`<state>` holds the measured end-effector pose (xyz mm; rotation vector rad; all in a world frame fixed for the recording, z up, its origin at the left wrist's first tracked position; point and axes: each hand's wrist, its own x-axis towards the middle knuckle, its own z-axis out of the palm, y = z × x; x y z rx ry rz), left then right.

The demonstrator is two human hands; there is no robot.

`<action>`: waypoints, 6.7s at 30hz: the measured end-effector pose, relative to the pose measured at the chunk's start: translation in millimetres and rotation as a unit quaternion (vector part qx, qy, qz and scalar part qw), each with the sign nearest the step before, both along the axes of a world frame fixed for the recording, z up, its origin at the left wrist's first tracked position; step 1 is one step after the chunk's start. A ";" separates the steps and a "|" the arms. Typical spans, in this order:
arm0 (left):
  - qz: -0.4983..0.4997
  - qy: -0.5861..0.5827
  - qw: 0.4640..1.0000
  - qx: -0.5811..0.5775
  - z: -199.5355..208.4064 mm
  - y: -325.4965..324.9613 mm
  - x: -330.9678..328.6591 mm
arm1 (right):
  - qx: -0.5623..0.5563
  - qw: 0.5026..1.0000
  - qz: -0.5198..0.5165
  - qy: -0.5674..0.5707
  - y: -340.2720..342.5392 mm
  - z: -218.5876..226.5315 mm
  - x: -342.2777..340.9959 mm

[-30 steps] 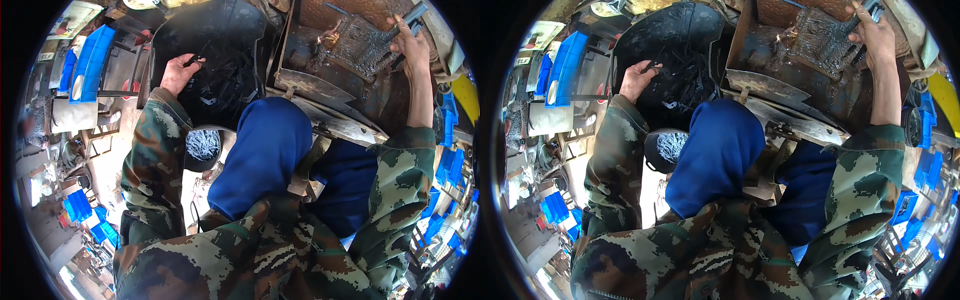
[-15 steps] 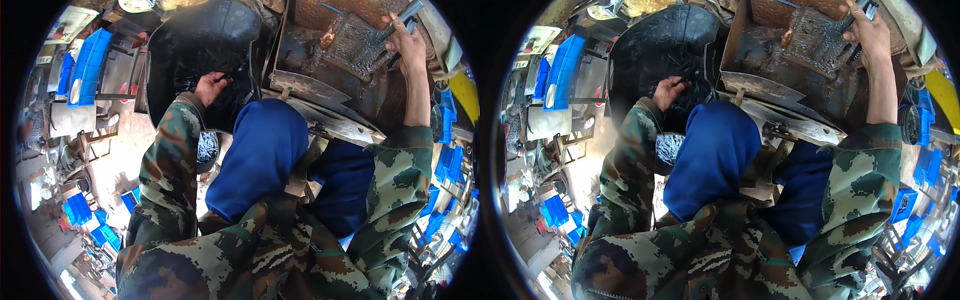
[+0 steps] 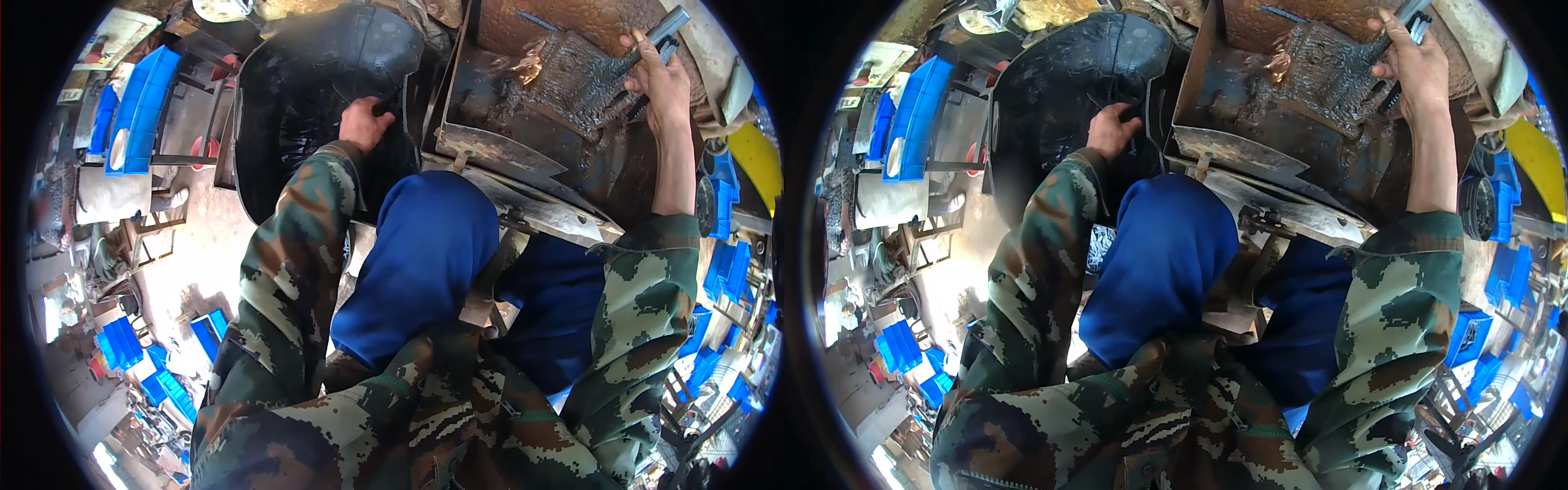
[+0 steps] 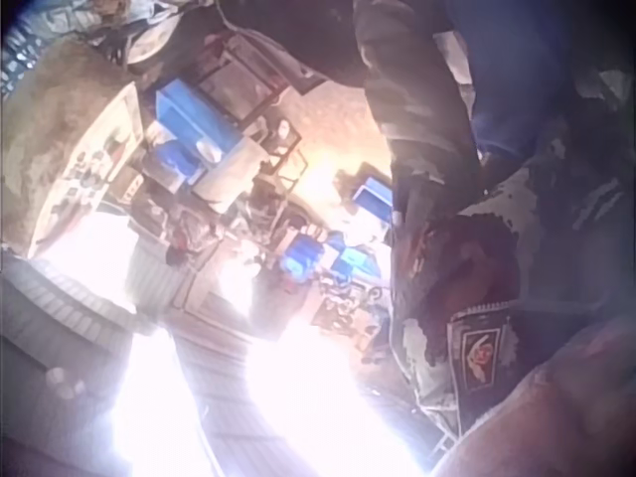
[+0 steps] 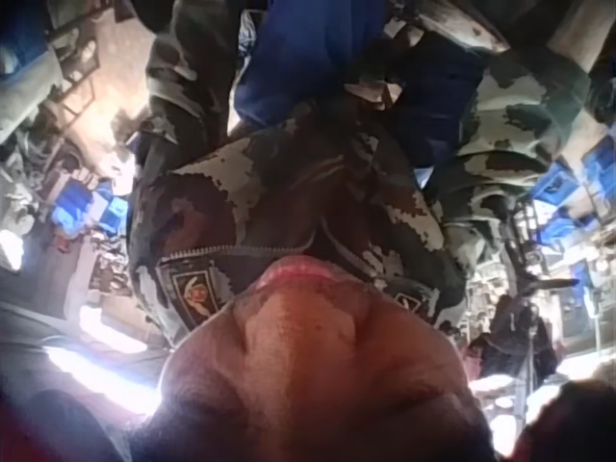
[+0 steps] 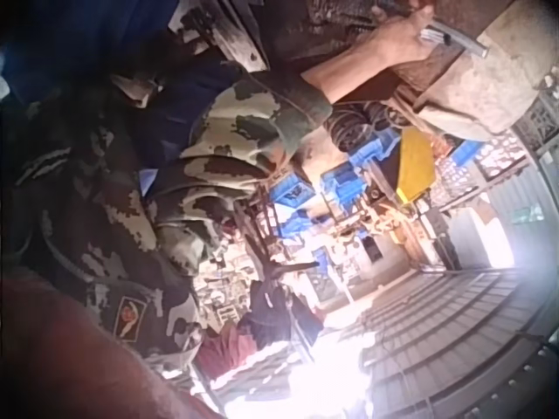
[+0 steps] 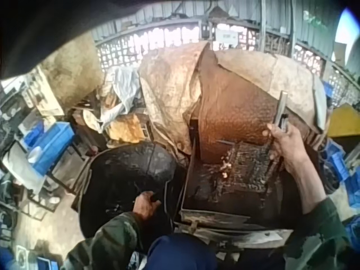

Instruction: Assembling small metal components into a fixture on a workbench and retrieving parts from a storage bin.

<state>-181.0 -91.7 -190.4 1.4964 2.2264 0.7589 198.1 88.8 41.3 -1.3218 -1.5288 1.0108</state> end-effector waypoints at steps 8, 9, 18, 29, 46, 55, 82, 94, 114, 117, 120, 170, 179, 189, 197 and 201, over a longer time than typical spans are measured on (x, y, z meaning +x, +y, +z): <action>-0.032 0.089 0.988 -0.125 4.9 20.5 25.4 | 0.002 0.999 0.006 0.034 -2.7 -1.4 3.0; -0.047 0.084 0.988 -0.123 2.0 25.3 26.4 | 0.007 1.000 -0.004 0.026 -0.9 2.1 10.7; -0.057 -0.126 0.989 -0.058 15.1 -2.9 -44.6 | 0.015 0.998 -0.009 0.053 -2.0 -2.4 -8.4; -0.058 -0.417 0.906 -0.030 146.4 -23.0 -6.3 | 0.015 0.999 0.001 0.033 0.0 -8.3 -0.8; -0.262 -0.551 0.791 0.039 266.9 63.1 149.1 | 0.017 0.999 -0.019 0.047 -0.8 -4.8 -14.1; -0.223 -0.685 0.688 0.090 261.5 114.0 220.8 | 0.030 0.999 -0.028 0.033 -7.1 -4.5 -16.0; -0.117 -0.495 0.842 0.181 229.7 98.1 211.1 | 0.030 0.999 -0.034 0.018 -9.4 4.5 -18.7; -0.114 -0.421 0.886 0.157 221.4 98.0 188.8 | -0.096 0.980 0.173 -0.025 -114.7 10.3 28.2; -0.367 -0.038 0.929 0.020 163.1 102.2 170.2 | -0.139 0.973 0.156 -0.102 -165.6 -1.2 48.1; -0.354 -0.025 0.935 -0.002 149.3 110.9 168.9 | -0.150 0.982 0.081 -0.080 -154.2 8.6 38.7; -0.303 -0.061 0.951 -0.009 157.5 113.8 185.0 | -0.151 0.988 0.029 0.027 -139.7 -3.7 41.1; -0.314 -0.088 0.945 0.033 178.8 108.0 185.2 | -0.167 0.906 -0.041 0.386 -146.4 -6.0 66.5; -0.197 -0.155 0.962 0.106 184.7 105.1 160.7 | -0.058 0.993 0.076 -0.063 -192.1 -15.9 59.4; -0.165 -0.181 0.960 0.139 185.9 105.2 167.9 | 0.140 0.913 0.261 -0.281 -222.3 -38.4 63.8; -0.162 -0.213 0.946 0.183 196.0 105.4 167.8 | 0.142 0.946 0.238 -0.166 -204.4 -38.8 57.2; -0.155 -0.201 0.903 0.347 169.0 129.0 182.2 | 0.005 0.994 0.110 0.015 -188.4 -19.0 38.1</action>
